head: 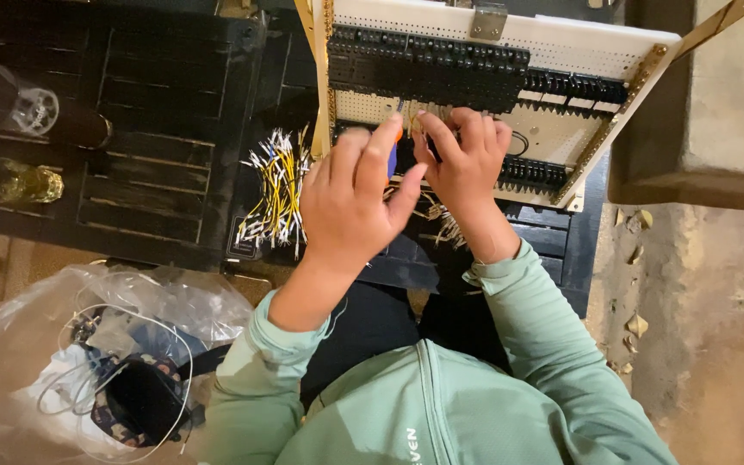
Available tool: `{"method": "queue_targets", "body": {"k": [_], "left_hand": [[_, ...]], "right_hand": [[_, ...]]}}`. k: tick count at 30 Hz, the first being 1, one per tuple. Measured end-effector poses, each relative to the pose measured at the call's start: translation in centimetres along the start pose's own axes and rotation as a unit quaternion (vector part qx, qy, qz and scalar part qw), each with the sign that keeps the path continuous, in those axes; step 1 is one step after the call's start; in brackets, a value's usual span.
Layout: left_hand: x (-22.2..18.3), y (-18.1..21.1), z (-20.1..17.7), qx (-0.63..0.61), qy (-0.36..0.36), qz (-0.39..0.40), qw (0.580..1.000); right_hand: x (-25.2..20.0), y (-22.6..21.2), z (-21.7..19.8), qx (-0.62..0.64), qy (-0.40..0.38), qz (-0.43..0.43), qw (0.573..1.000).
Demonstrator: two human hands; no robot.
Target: Connecting multiple colored wires to a terminal block on a board using a screwdriver.
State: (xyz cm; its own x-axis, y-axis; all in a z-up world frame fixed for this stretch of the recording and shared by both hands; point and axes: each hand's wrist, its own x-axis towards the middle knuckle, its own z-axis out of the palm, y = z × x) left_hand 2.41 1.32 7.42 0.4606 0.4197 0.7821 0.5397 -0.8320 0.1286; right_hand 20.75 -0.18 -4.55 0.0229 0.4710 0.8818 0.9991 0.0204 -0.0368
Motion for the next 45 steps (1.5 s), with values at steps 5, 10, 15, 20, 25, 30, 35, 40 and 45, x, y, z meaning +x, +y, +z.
{"method": "queue_targets", "body": {"k": [5,10,15,20,25,30,35,40,45], "left_hand": [[-3.3,-0.5,0.3,-0.090,0.013,-0.061,0.994],[-9.0,-1.4,-0.9,-0.152,0.098,-0.124,0.976],[-18.0,-1.3,-0.5,-0.304,-0.063,-0.321,0.895],[-18.8,-0.5,1.2,-0.379,-0.092,-0.294,0.873],[-17.4,-1.1,2.5,-0.334,-0.116,-0.140,0.925],[-18.7,-1.9,4.3,-0.105,-0.065,0.033,0.992],[-18.2,-4.8,4.8,-0.061,-0.066,-0.043,0.995],[-16.9,-6.6,6.1,-0.018,-0.106,-0.016,0.994],[-19.0,-7.7,8.4,0.018,-0.101,0.049,0.993]], "right_hand": [[0.7,-0.3,-0.7,0.005,-0.012,-0.005,1.000],[1.4,-0.1,-1.0,0.024,-0.024,-0.015,0.999],[2.4,-1.6,-4.4,0.017,-0.023,-0.017,0.999],[-6.0,-2.8,-1.9,0.105,-0.054,-0.068,0.991],[-8.0,-4.0,-1.1,0.122,-0.206,-0.072,0.968],[-7.7,-4.8,-0.2,0.149,-0.270,-0.067,0.949],[-8.1,-5.1,0.3,0.165,-0.285,-0.034,0.944],[-8.6,-4.9,-0.5,0.188,-0.269,0.029,0.944],[-7.6,-4.7,-2.2,0.273,-0.267,0.057,0.922]]}}
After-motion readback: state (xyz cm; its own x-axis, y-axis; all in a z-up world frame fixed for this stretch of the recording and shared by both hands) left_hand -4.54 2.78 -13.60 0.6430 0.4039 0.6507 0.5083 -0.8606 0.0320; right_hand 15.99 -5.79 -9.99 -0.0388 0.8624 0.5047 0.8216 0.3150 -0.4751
